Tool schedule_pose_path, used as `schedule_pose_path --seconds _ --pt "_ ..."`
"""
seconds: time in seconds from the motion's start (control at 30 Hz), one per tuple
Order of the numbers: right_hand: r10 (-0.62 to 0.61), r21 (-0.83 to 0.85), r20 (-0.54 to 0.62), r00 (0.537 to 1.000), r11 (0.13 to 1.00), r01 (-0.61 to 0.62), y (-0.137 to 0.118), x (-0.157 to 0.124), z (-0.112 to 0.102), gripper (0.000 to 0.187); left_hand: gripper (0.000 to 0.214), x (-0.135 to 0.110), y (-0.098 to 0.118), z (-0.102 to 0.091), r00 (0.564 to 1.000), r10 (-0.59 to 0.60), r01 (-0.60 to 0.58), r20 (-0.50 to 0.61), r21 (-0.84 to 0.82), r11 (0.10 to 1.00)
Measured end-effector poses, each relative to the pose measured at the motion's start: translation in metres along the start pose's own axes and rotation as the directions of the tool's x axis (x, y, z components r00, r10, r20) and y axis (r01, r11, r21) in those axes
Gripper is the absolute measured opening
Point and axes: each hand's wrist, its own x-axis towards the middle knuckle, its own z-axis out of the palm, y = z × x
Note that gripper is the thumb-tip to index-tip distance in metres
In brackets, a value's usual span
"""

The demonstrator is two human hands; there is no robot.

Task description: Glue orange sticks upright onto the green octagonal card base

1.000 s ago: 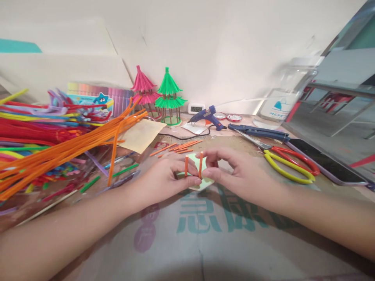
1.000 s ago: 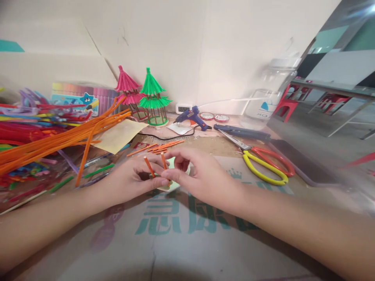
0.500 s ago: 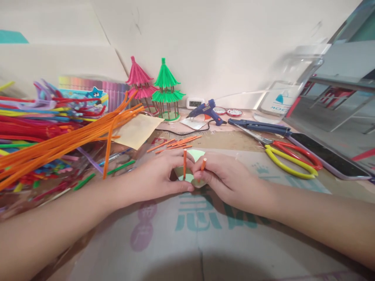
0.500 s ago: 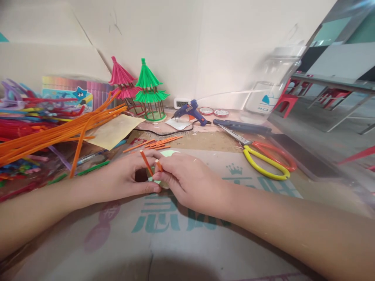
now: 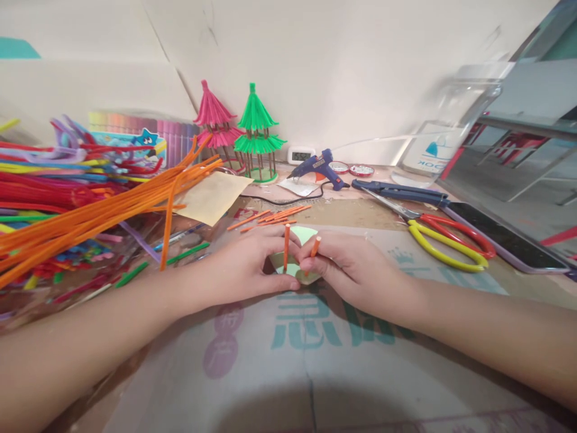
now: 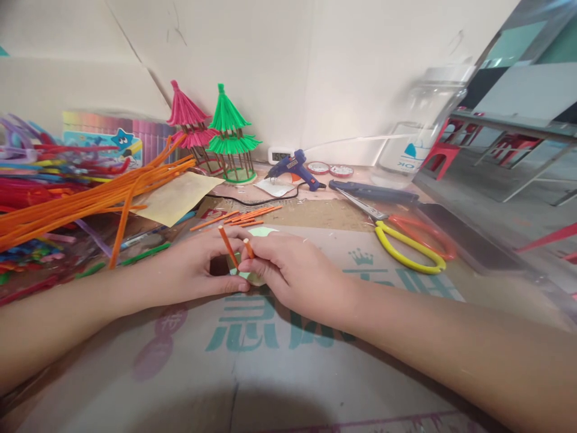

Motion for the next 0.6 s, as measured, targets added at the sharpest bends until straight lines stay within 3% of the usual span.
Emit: schedule_pose_path --seconds 0.4,0.53,0.6 --pt "-0.019 0.033 -0.006 1.000 0.999 0.019 0.0021 0.0043 0.0027 0.025 0.014 -0.0023 -0.0026 0.0006 1.000 -0.028 0.028 0.002 0.009 1.000" --pt "0.036 0.117 -0.062 0.997 0.993 -0.029 0.0004 0.0012 0.0008 0.012 0.038 -0.0049 -0.0030 0.0009 0.998 -0.027 0.033 -0.064 0.092 0.995" --pt "0.042 0.156 -0.128 0.991 0.988 -0.022 0.0006 -0.0026 -0.0024 0.017 0.046 -0.0063 -0.0029 0.0016 0.996 -0.046 0.054 -0.072 0.109 0.993"
